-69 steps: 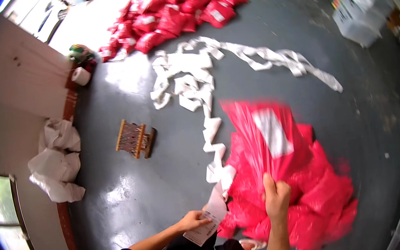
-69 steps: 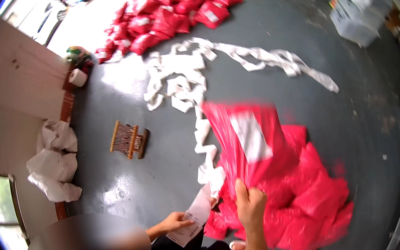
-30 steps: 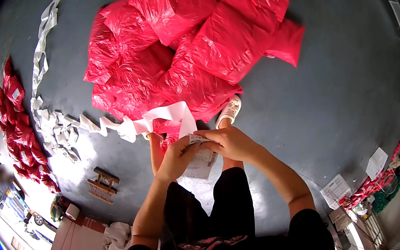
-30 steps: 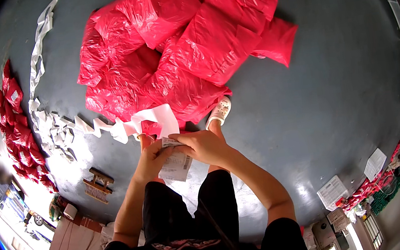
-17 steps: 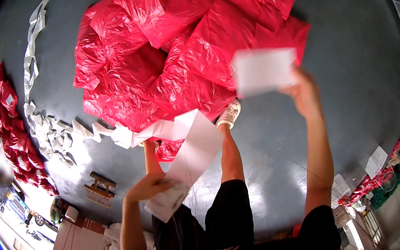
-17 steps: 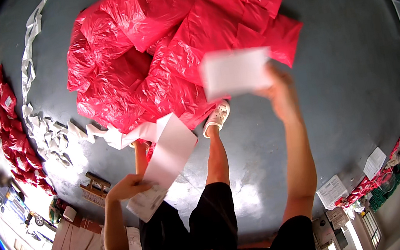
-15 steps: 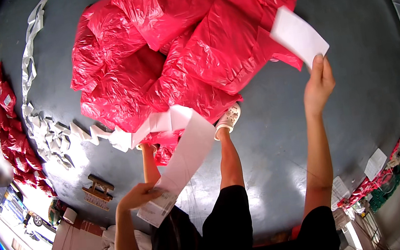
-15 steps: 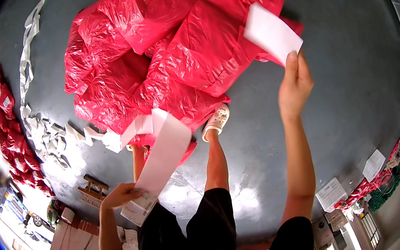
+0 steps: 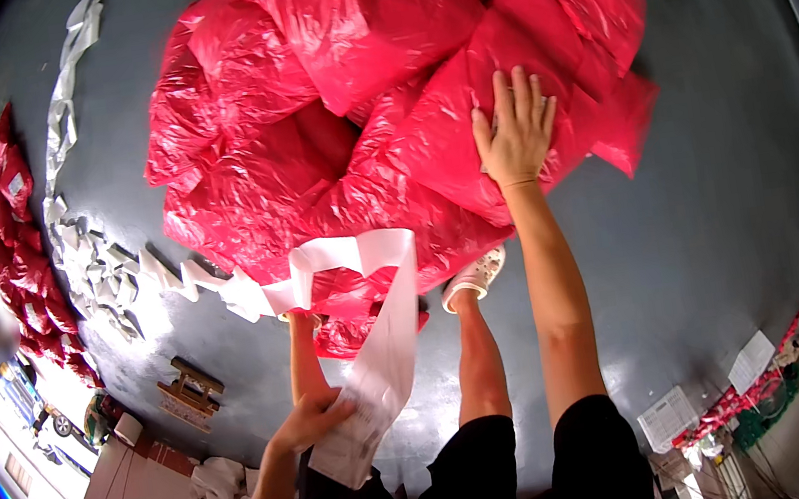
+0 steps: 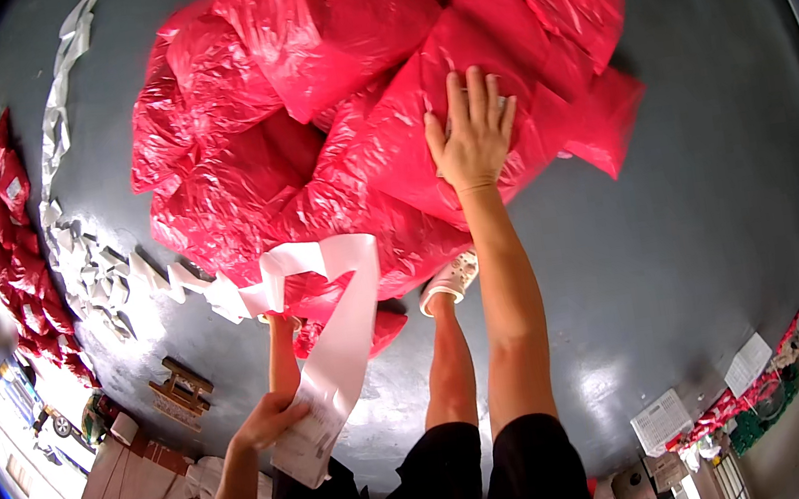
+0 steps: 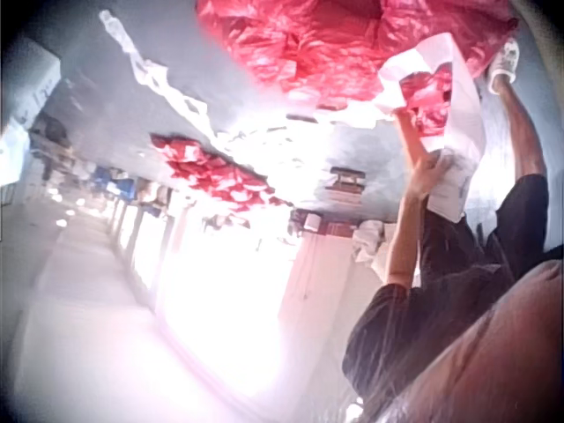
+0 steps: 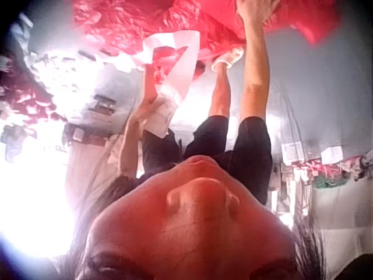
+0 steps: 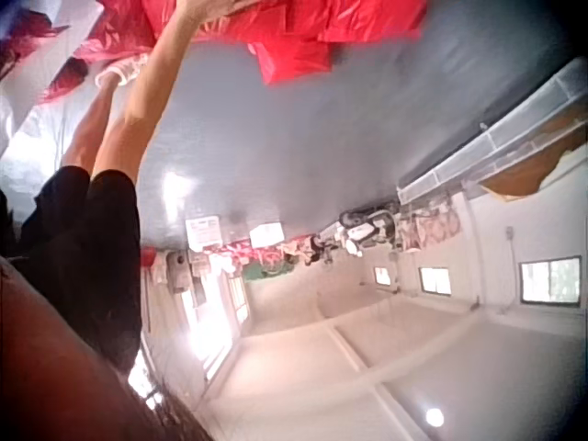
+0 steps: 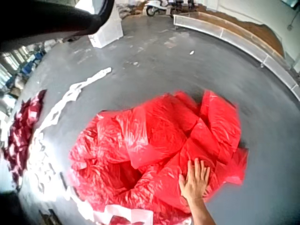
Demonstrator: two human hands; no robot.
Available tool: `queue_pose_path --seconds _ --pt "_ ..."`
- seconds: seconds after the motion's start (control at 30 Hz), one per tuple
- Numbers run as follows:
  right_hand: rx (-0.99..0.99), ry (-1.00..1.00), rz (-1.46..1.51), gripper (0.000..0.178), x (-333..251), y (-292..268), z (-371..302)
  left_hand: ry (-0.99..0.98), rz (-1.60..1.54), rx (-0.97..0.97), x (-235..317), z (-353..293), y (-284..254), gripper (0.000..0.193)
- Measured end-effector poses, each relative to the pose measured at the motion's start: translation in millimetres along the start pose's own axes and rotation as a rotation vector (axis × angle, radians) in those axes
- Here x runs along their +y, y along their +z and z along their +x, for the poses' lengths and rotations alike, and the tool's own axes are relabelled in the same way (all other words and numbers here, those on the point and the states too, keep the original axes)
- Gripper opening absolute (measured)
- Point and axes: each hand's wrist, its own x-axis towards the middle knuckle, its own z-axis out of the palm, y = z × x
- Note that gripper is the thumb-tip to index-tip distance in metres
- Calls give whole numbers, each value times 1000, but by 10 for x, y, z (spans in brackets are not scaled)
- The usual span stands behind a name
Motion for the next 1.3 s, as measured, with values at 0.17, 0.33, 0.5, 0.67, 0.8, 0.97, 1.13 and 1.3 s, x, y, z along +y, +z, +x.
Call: queue_pose_path --seconds 0.17,0.33,0.5,0.67,0.8,0.97,1.13,1.3 --pt "-179 36 435 66 -299 -360 -159 126 -416 274 545 492 -44 49" --pt "-804 -348 1019 40 -1231 -1618 -339 364 -404 158 1072 479 -81 60" --pt "-811 544 1567 22 -1057 -1531 16 625 -277 92 1221 219 -73 53" --pt "-320 -329 898 91 -1365 -1733 110 710 -317 295 1131 132 -101 28" --pt "-652 -668 779 63 -1582 -1763 -87 735 -223 277 1079 108 -174 19" --pt "-825 -623 858 49 -1691 -1785 -45 681 -274 271 889 27 -165 10" --pt "-714 -756 1008 39 -1795 -1688 -28 602 -246 256 902 -117 -200 11" --pt "-1045 -600 1133 26 -1701 -1720 -47 615 -39 157 924 -304 -329 23"
